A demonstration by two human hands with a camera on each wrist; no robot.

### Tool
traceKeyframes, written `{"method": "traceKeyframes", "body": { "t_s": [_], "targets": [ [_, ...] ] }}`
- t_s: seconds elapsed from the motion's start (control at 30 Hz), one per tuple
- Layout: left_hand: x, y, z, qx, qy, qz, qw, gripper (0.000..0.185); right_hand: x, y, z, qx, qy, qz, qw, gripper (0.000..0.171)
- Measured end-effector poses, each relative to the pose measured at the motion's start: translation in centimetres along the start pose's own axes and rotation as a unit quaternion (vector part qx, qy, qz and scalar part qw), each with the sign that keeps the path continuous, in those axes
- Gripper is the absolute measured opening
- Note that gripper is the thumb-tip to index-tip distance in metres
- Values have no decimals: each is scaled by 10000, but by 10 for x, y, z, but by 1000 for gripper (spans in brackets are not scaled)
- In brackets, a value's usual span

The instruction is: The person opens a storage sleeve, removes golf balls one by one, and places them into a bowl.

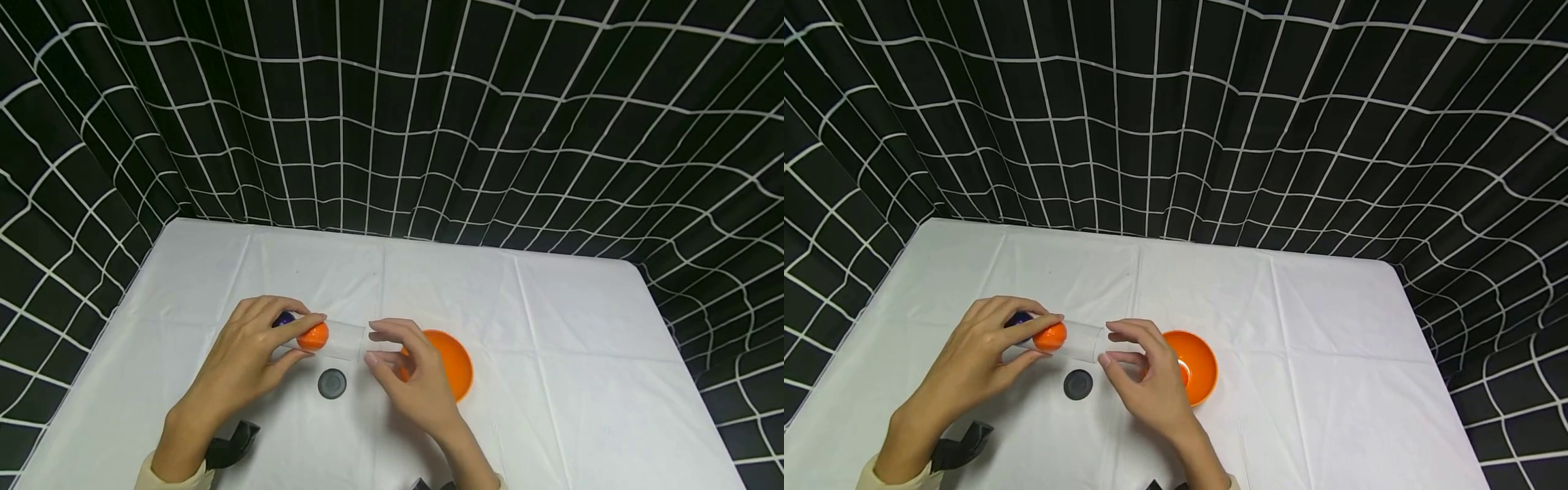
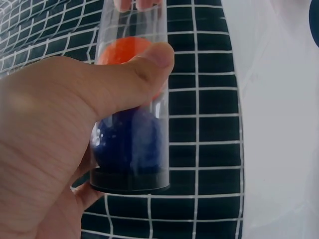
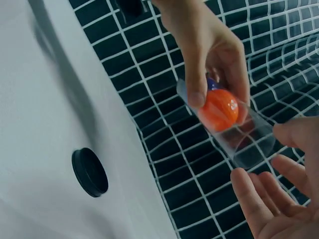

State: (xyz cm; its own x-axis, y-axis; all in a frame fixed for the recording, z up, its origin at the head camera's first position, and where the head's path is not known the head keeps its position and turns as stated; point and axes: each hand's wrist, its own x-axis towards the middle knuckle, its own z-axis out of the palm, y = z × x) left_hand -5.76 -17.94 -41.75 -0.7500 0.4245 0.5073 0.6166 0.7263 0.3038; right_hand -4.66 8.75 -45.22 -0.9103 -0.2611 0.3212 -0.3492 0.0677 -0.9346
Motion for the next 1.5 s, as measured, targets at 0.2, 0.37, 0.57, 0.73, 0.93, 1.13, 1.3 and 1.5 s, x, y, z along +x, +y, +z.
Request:
{"method": "traceKeyframes", "body": {
  "t_s": [0.2,0.37,0.57,0.73,0.93,1.13,1.3,1.5],
  "targets": [
    [0,1,-1,107,24,38,9999,49,-3,0,6,179,2,172,9997,40],
    [3,0,-3,92,81,75,9999,47,-2,0,8,266,45,288,9992,40],
    [3,1,-3,84,177,93,9998,47,-1,1,7,218,22,450,9987,40],
    [1,1,-4,66,97,34,9999,49,-2,0,7,213,-19,435,9988,41],
    [0,2,-7,97,-66,-140,9998,49,-2,-1,6,330,-108,429,9985,42],
    [-1,1,-8,154,55,-89,9998,52,-2,-3,3,457,-173,550,9973,41],
    [-1,0,-8,136,68,-146,9998,53,-2,-3,2,622,-142,336,9974,39],
    [-1,-4,-8,-50,10,-246,9997,53,-2,-5,1,686,-132,171,9974,39]
  ]
}}
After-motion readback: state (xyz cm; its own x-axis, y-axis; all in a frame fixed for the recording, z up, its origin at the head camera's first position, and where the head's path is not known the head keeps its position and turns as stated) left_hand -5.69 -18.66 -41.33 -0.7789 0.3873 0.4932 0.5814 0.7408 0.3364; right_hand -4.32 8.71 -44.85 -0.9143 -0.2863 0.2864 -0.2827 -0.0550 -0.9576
